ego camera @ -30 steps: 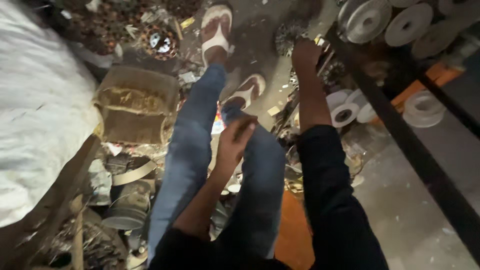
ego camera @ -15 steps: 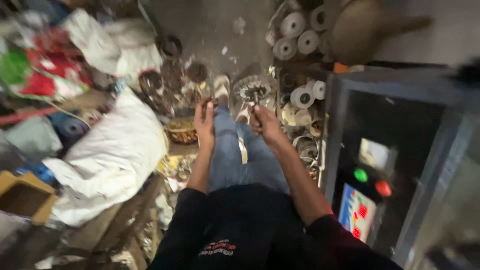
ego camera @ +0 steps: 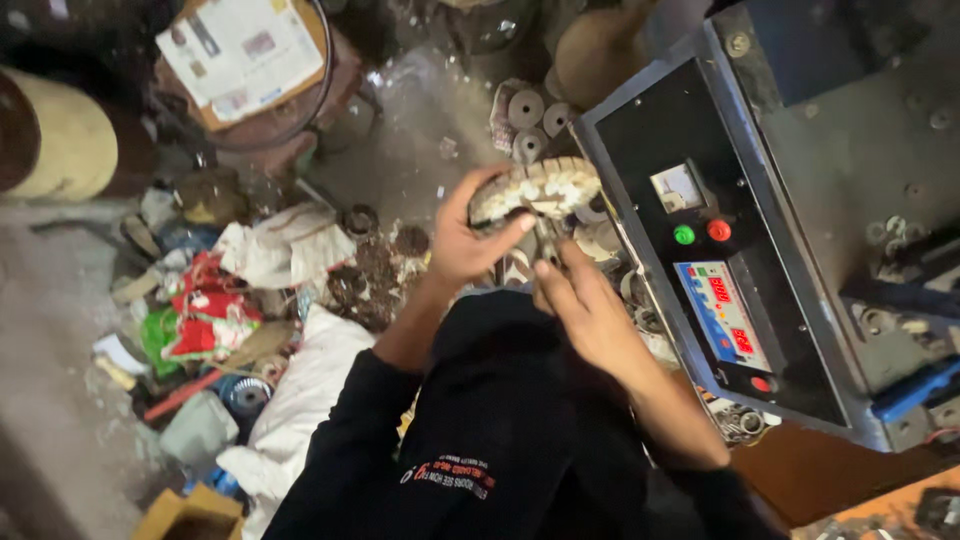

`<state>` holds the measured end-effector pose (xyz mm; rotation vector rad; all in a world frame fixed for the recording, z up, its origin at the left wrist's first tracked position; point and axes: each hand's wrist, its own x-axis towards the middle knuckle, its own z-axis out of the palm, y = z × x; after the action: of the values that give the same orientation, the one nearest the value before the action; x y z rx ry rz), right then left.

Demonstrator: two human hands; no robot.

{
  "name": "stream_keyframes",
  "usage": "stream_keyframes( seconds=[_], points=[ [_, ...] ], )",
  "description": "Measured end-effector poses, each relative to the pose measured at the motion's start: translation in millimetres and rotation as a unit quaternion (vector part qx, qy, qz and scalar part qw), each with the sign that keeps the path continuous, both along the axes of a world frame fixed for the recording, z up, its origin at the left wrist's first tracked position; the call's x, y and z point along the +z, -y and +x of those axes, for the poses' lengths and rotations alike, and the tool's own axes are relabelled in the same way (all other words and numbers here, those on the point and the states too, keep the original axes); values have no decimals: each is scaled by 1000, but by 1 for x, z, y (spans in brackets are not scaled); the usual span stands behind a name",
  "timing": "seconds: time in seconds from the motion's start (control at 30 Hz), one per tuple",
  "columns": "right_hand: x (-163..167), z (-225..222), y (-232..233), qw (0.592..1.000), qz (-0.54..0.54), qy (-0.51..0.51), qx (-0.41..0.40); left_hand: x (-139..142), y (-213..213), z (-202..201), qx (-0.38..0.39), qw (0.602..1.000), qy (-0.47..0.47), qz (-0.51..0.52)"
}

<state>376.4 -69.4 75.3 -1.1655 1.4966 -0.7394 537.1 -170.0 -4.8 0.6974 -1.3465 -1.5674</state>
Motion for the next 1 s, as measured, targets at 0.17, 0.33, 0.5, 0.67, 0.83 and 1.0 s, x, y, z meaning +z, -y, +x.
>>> stream_keyframes(
  seconds=[0.17, 0.33, 0.5, 0.67, 0.83, 1.0],
  points=[
    [59, 4, -58, 997, -62, -33, -19, 72, -31, 4, -80, 986, -114, -86],
    [78, 6, -90, 988, -141, -56, -13, 136, -25, 3, -130, 945, -149, -260],
    [77, 1, -100, 985, -163, -53, -20, 133, -52, -5, -67, 979, -79, -178],
    [61, -31, -119, 983, -180, -1, 29, 102, -80, -35, 17, 997, -59, -41],
    [47, -78, -164, 951, -217, -119, -183, 97, -115, -71, -20, 993, -113, 12],
    [29, -118, -185, 871, -401, -54, -278, 107, -163, -119, -88, 986, -129, 50]
  ],
)
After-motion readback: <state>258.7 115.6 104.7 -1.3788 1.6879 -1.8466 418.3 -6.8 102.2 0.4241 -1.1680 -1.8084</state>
